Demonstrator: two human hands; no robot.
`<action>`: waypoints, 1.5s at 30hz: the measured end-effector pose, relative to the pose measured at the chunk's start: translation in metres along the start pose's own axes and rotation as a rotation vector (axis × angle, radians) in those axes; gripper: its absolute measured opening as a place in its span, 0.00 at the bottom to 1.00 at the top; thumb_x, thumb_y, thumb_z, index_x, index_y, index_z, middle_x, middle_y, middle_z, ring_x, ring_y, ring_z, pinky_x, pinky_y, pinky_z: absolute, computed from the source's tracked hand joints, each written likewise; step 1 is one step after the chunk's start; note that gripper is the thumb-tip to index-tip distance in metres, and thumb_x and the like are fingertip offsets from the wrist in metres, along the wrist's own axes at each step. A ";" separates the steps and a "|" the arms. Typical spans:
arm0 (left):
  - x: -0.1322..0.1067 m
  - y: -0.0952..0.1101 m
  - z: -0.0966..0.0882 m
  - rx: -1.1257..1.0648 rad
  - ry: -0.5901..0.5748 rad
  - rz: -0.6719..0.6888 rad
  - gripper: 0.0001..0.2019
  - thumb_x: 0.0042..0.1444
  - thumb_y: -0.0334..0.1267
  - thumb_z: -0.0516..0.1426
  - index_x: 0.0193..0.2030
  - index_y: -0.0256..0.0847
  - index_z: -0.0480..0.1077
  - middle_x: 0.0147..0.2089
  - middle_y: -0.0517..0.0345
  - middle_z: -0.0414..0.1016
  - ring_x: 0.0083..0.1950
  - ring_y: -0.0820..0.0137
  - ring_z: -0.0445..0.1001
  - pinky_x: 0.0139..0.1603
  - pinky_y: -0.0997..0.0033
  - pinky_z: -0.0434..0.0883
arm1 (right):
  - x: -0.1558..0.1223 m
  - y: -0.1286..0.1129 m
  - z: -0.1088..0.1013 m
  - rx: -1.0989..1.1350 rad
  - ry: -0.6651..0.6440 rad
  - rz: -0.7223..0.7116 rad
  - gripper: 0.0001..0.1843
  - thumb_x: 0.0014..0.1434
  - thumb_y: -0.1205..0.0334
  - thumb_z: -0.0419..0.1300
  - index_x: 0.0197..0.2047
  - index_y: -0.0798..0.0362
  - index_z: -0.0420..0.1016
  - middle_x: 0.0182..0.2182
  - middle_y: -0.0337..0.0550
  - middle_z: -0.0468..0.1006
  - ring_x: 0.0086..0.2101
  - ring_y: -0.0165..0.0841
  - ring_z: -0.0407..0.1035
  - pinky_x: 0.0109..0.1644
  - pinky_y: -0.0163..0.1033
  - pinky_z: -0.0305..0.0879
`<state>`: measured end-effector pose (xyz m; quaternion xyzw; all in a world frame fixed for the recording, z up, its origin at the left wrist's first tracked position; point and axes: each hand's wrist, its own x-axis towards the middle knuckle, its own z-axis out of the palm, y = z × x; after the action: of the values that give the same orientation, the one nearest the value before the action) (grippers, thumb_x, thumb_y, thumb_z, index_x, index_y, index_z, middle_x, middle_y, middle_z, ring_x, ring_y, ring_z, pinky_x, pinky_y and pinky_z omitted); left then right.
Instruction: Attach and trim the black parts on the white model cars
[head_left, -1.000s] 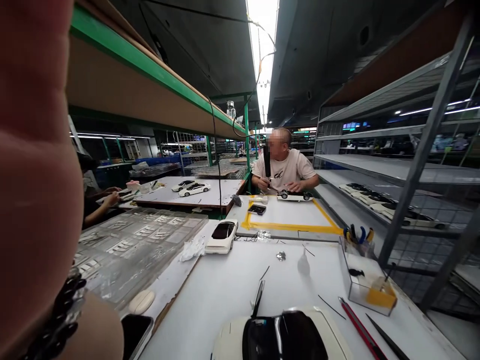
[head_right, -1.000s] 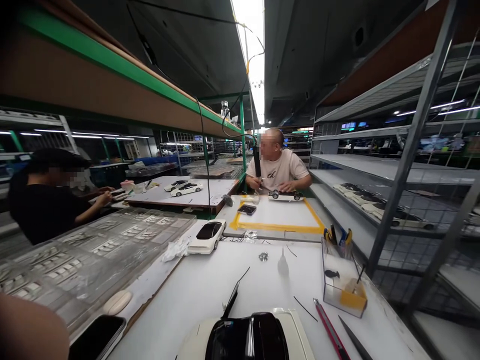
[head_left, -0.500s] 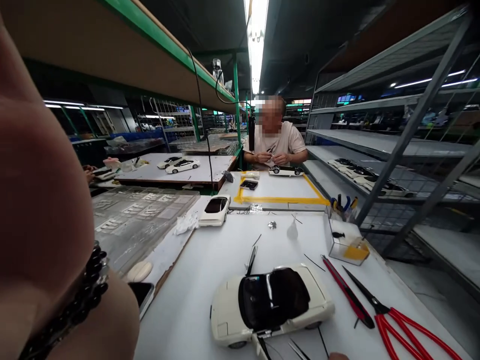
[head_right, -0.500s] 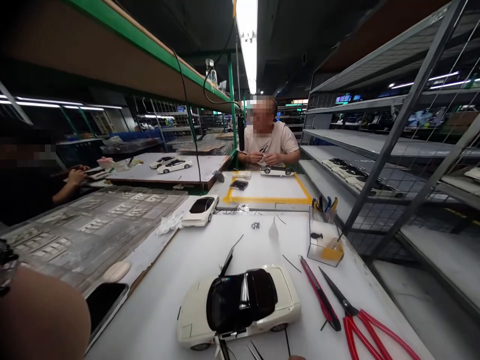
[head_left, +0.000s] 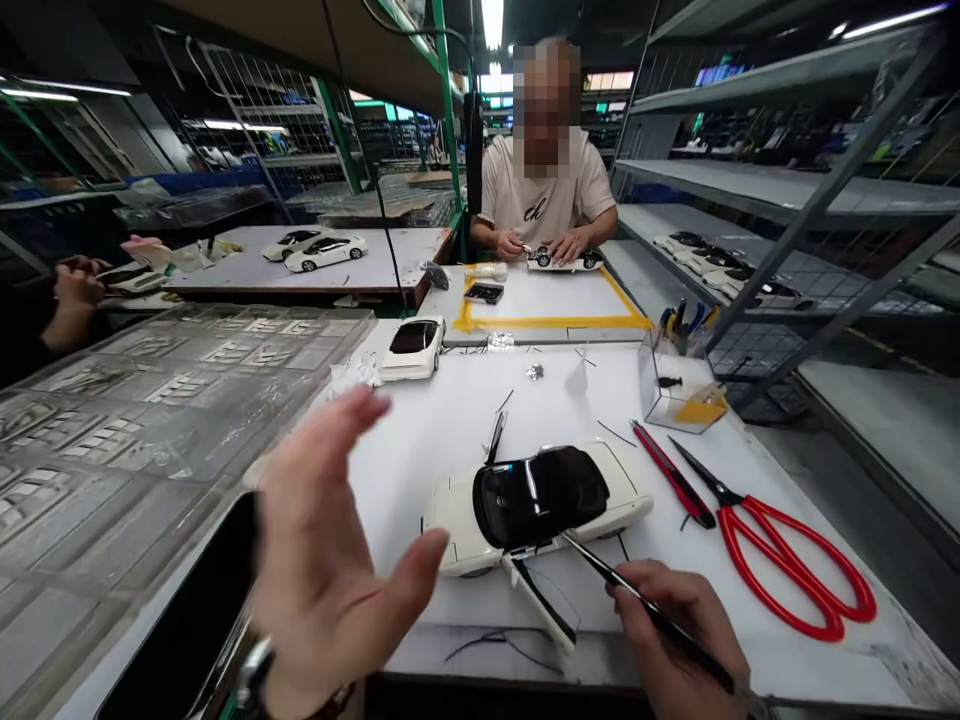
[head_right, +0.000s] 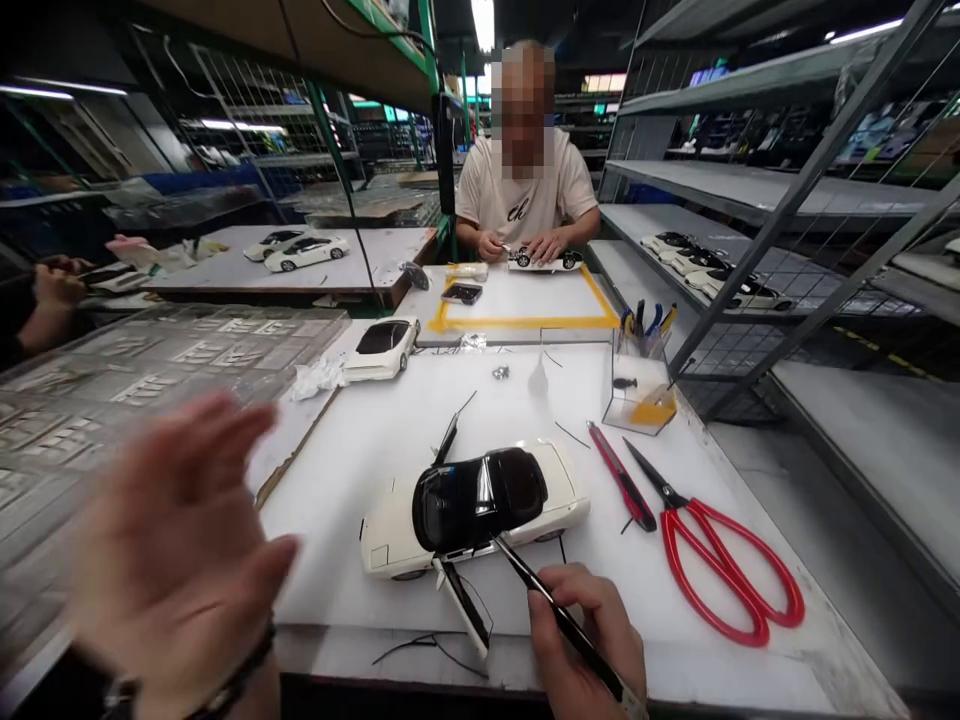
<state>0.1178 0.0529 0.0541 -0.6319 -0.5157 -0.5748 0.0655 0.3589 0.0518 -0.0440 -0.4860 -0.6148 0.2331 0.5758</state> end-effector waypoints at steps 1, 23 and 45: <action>-0.010 -0.003 0.005 0.015 -0.086 -0.002 0.31 0.57 0.43 0.59 0.66 0.51 0.54 0.64 0.50 0.59 0.65 0.54 0.61 0.64 0.46 0.64 | 0.002 0.001 -0.002 -0.004 -0.026 -0.047 0.06 0.58 0.64 0.60 0.34 0.54 0.65 0.32 0.45 0.74 0.33 0.30 0.72 0.33 0.29 0.71; -0.088 -0.040 0.016 0.113 -0.632 0.004 0.29 0.62 0.41 0.54 0.66 0.38 0.49 0.67 0.43 0.56 0.72 0.54 0.47 0.68 0.46 0.56 | -0.009 -0.008 0.023 0.187 0.053 0.105 0.11 0.60 0.67 0.58 0.33 0.52 0.57 0.27 0.37 0.69 0.27 0.25 0.66 0.30 0.30 0.66; -0.091 -0.041 0.018 0.129 -0.595 0.045 0.23 0.62 0.42 0.53 0.62 0.39 0.56 0.66 0.44 0.57 0.71 0.54 0.48 0.67 0.45 0.57 | -0.010 -0.010 0.028 0.004 0.114 0.149 0.15 0.58 0.60 0.61 0.32 0.52 0.55 0.26 0.37 0.70 0.27 0.28 0.65 0.31 0.33 0.63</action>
<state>0.1179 0.0313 -0.0452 -0.7783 -0.5335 -0.3291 -0.0356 0.3278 0.0467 -0.0472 -0.5417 -0.5425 0.2486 0.5921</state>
